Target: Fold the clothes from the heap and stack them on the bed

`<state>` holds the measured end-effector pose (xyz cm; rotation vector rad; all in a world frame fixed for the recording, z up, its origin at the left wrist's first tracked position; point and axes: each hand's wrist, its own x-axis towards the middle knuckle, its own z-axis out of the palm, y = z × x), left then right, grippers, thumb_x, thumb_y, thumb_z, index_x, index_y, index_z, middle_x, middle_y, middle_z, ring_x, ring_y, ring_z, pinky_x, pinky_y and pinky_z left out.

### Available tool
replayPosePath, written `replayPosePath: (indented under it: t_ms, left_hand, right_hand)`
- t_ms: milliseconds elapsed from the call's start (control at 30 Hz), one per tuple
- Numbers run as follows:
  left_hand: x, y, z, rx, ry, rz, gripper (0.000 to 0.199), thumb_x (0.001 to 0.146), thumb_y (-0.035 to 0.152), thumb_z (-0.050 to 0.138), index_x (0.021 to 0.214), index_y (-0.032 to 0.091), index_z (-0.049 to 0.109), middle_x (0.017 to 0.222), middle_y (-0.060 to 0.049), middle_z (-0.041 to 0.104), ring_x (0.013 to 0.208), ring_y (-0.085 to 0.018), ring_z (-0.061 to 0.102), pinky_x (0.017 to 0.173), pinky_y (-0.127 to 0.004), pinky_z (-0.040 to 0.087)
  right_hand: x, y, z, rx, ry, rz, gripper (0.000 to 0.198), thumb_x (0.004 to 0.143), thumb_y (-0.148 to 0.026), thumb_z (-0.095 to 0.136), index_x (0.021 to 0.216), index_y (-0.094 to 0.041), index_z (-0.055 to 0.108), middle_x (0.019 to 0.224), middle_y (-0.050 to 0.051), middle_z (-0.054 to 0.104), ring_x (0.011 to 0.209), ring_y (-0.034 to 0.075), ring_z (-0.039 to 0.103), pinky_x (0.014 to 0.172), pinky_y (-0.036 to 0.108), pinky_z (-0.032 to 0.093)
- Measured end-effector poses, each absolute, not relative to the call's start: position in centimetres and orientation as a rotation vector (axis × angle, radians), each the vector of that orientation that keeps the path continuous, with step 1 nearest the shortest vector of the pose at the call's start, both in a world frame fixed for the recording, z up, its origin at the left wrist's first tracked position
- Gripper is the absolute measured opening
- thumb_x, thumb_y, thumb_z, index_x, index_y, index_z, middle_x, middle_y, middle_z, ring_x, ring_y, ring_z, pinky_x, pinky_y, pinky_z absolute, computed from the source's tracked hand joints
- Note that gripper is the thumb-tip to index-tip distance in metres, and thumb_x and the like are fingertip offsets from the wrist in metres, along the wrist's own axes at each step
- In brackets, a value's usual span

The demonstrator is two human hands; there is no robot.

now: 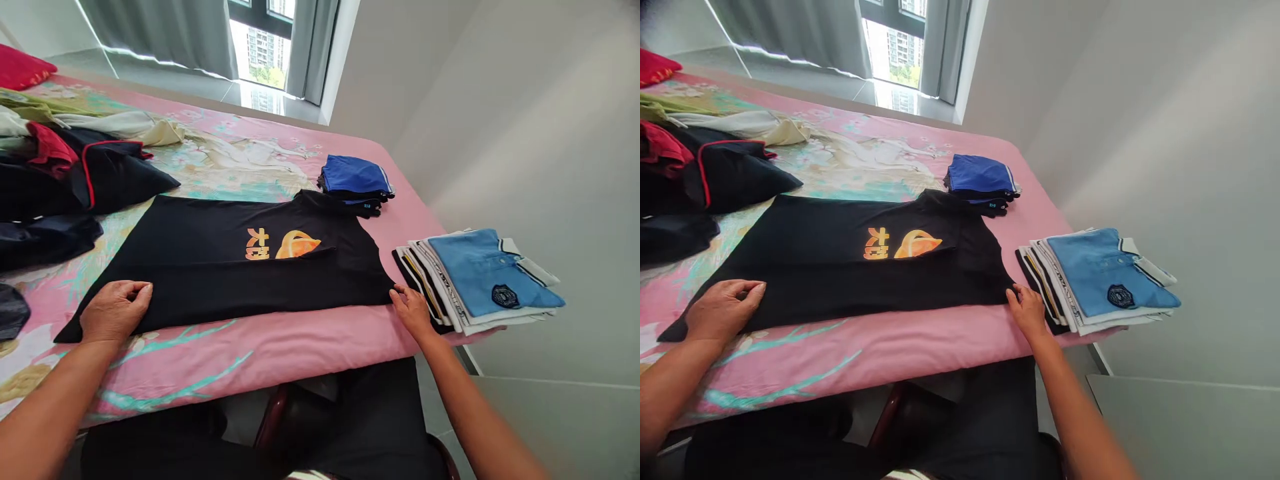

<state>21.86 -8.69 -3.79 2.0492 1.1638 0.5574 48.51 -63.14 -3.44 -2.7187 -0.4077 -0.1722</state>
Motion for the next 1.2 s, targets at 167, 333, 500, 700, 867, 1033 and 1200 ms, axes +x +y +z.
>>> replayPosePath:
  t_ms: [167, 333, 500, 700, 867, 1033, 1200]
  left_hand:
    - [21.5, -8.2, -2.8, 2.626, 1.068, 0.335, 0.04, 0.077, 0.053, 0.049, 0.097, 0.024, 0.065, 0.116, -0.008, 0.063, 0.11, -0.03, 0.054, 0.096, -0.046, 0.043]
    - [19.4, -11.1, -4.5, 2.904, 0.963, 0.194, 0.065, 0.085, 0.057, 0.033, 0.134, 0.017, 0.049, 0.146, -0.015, 0.038, 0.137, -0.032, 0.03, 0.109, -0.05, 0.025]
    - [18.5, -12.5, -5.5, 2.949, 0.944, 0.175, 0.07, 0.086, 0.057, 0.03, 0.143, 0.017, 0.037, 0.152, -0.014, 0.027, 0.141, -0.032, 0.019, 0.112, -0.052, 0.015]
    - [16.0, -10.7, -4.9, 2.996, 0.672, 0.136, 0.071, 0.081, 0.055, 0.045, 0.142, 0.02, 0.037, 0.153, -0.012, 0.027, 0.141, -0.029, 0.022, 0.113, -0.049, 0.016]
    - [12.8, -9.7, -4.0, 3.023, 0.717, 0.193, 0.051, 0.085, 0.027, 0.04, 0.134, 0.019, 0.049, 0.144, -0.009, 0.043, 0.133, -0.023, 0.039, 0.111, -0.042, 0.028]
    - [12.9, -8.5, -2.6, 3.084, 0.841, 0.168, 0.054, 0.078, 0.011, 0.04, 0.129, 0.019, 0.055, 0.138, -0.007, 0.051, 0.129, -0.023, 0.045, 0.107, -0.042, 0.034]
    - [11.7, -7.4, -1.4, 3.121, 0.697, 0.148, 0.056, 0.073, 0.01, 0.043, 0.126, 0.022, 0.058, 0.134, -0.007, 0.055, 0.123, -0.025, 0.052, 0.106, -0.043, 0.035]
  right_hand:
    - [50.5, -61.1, -2.4, -2.885, -0.285, 0.073, 0.043, 0.082, -0.055, 0.048, 0.098, -0.018, 0.066, 0.101, 0.012, 0.066, 0.097, 0.028, 0.057, 0.084, 0.039, 0.041]
    - [52.4, -60.5, -1.9, -2.821, -0.312, 0.136, 0.042, 0.086, -0.053, 0.042, 0.09, -0.017, 0.063, 0.08, 0.009, 0.065, 0.079, 0.023, 0.059, 0.071, 0.031, 0.04]
    - [53.5, -61.0, -2.5, -2.685, -0.409, -0.063, 0.039, 0.091, -0.048, 0.038, 0.098, -0.017, 0.06, 0.084, 0.007, 0.065, 0.075, 0.018, 0.057, 0.068, 0.026, 0.037]
    - [53.2, -60.8, -3.3, -2.754, -0.323, 0.032, 0.042, 0.086, -0.054, 0.045, 0.088, -0.017, 0.066, 0.08, 0.01, 0.066, 0.072, 0.021, 0.058, 0.062, 0.028, 0.034]
    - [52.4, -62.7, -4.4, -2.818, -0.317, 0.122, 0.05, 0.084, -0.061, 0.041, 0.089, -0.02, 0.068, 0.078, 0.013, 0.067, 0.061, 0.022, 0.058, 0.055, 0.032, 0.032]
    - [52.9, -62.2, -4.2, -2.882, -0.179, 0.219, 0.05, 0.083, -0.062, 0.038, 0.1, -0.023, 0.066, 0.09, 0.013, 0.068, 0.069, 0.026, 0.061, 0.057, 0.033, 0.035]
    - [52.5, -62.3, -1.8, -2.956, -0.321, 0.236, 0.05, 0.084, -0.061, 0.038, 0.099, -0.023, 0.066, 0.094, 0.011, 0.068, 0.081, 0.027, 0.062, 0.065, 0.034, 0.038]
